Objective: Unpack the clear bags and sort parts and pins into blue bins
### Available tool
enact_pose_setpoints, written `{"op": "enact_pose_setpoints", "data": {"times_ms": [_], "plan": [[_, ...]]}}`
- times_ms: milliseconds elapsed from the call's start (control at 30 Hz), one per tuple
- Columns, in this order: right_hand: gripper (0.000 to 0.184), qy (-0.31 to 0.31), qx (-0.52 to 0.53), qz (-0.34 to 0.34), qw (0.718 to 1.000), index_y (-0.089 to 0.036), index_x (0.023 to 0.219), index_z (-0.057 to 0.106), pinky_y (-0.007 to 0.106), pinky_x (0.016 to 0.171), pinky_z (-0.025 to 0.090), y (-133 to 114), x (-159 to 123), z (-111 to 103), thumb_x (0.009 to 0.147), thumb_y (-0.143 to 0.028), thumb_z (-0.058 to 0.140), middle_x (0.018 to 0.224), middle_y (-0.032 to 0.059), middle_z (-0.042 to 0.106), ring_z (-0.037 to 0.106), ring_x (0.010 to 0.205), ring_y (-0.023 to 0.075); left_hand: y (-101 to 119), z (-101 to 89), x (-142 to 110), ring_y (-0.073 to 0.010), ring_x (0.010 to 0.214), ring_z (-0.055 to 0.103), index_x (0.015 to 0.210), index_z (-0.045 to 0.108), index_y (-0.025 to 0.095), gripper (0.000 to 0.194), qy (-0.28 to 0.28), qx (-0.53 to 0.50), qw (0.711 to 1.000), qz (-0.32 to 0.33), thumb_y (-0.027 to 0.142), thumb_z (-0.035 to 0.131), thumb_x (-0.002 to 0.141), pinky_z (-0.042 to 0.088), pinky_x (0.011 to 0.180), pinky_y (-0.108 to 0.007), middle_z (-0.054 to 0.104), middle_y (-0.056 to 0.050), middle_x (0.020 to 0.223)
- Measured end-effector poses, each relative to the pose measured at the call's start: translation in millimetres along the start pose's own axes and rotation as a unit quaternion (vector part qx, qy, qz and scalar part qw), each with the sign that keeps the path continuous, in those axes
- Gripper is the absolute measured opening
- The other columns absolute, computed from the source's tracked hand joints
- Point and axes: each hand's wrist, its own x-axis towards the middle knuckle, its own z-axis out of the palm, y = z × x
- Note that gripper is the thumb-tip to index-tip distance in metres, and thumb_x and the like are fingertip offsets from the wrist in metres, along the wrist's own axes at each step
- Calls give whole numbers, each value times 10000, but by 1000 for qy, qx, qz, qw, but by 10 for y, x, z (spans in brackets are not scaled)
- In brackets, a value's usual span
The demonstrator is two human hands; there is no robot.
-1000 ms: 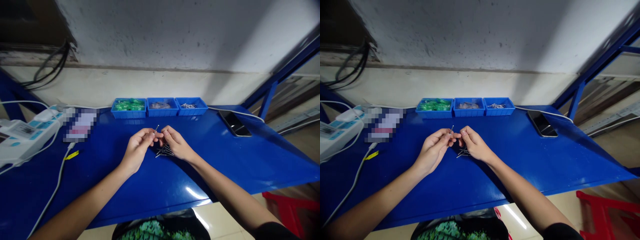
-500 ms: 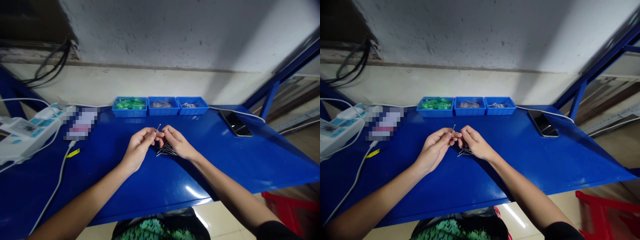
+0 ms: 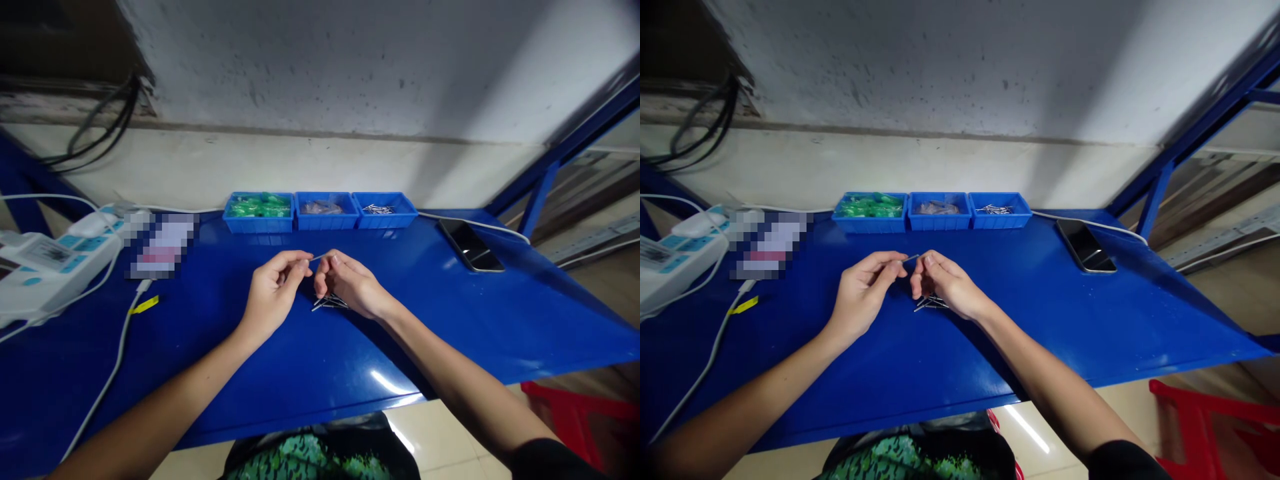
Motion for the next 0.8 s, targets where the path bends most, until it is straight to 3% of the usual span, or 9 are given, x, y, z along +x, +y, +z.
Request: {"op": "enact_pose_setpoints", "data": {"times_ms": [133, 267, 633, 800], "plan": [[329, 0, 27, 3, 1000, -213, 801, 431, 273, 603, 383, -49, -12, 17, 871, -533, 457, 617, -18, 557, 494, 582, 127, 37, -58, -2, -175, 779, 621, 937, 687, 214, 148, 8, 159, 975, 153, 216, 570, 845, 471, 750, -320, 702, -44, 857], [308, -20, 40, 1, 999, -211, 794, 438, 268, 602, 376, -55, -26, 11, 880, -506, 461, 620, -12, 558, 501, 598, 129, 83, -65, -7, -178, 769, 611, 914, 701, 215, 161, 9, 208, 945, 251, 162, 574, 830, 472, 744, -326, 718, -42, 824], [285, -48, 50, 9, 998, -207, 864, 470, 273, 608, 387, -51, -46, -18, 888, -490, 450, 673, 7, 582, 531, 640, 139, 118, -89, 6, -173, 729, 618, 885, 712, 216, 157, 12, 222, 942, 251, 165, 575, 827, 474, 705, -316, 732, -36, 809], [335, -22, -5, -1, 1000, -213, 862, 460, 278, 610, 397, -56, -43, -12, 864, -547, 460, 661, -2, 565, 526, 633, 141, 145, -83, 8, -182, 712, 617, 862, 720, 222, 143, 8, 211, 950, 228, 188, 586, 822, 472, 697, -324, 730, -37, 771]]}}
